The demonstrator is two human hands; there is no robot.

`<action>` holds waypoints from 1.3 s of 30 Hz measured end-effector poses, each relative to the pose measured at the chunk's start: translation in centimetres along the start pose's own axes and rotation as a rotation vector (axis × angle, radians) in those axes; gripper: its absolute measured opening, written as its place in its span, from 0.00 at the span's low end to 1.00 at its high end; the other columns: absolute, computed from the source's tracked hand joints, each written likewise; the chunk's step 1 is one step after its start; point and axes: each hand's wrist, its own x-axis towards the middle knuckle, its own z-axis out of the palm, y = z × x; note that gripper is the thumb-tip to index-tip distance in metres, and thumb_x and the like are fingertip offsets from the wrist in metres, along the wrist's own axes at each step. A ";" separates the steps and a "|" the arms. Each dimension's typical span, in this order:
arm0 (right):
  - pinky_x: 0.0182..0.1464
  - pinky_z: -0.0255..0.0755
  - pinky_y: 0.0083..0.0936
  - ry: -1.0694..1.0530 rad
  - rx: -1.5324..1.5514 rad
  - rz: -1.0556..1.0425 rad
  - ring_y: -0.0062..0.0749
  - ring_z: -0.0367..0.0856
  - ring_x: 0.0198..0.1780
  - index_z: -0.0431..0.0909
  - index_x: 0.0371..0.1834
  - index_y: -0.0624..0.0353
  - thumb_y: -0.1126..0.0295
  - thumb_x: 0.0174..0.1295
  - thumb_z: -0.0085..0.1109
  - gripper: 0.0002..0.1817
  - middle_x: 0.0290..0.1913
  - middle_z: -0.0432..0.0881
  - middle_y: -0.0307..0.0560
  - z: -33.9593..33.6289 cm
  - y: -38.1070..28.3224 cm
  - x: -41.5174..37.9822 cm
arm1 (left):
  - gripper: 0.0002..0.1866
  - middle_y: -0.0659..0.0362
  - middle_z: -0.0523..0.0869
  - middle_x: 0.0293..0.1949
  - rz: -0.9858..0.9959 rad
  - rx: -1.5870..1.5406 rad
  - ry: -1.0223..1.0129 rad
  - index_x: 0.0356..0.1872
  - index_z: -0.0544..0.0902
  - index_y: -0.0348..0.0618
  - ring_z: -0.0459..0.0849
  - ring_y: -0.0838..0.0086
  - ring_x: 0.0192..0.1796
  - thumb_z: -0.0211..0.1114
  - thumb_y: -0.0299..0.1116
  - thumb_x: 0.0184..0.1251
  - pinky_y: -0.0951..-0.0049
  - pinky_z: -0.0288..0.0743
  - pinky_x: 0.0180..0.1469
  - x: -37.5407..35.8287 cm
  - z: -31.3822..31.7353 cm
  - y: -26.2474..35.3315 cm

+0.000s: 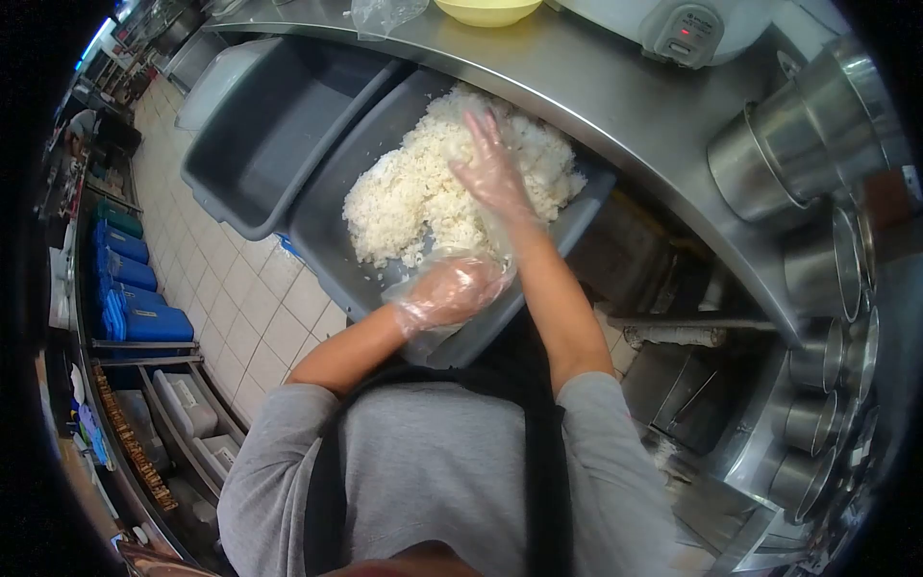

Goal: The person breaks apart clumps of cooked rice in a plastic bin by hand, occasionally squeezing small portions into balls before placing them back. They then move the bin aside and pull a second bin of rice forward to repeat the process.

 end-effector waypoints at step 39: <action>0.66 0.30 0.74 -0.211 -0.890 -0.430 0.50 0.45 0.75 0.54 0.72 0.59 0.60 0.57 0.50 0.38 0.76 0.50 0.47 5.0 -2.5 -3.6 | 0.15 0.45 0.85 0.33 -0.706 -0.297 0.756 0.31 0.84 0.39 0.82 0.49 0.37 0.61 0.42 0.61 0.56 0.73 0.41 6.3 -4.2 -17.0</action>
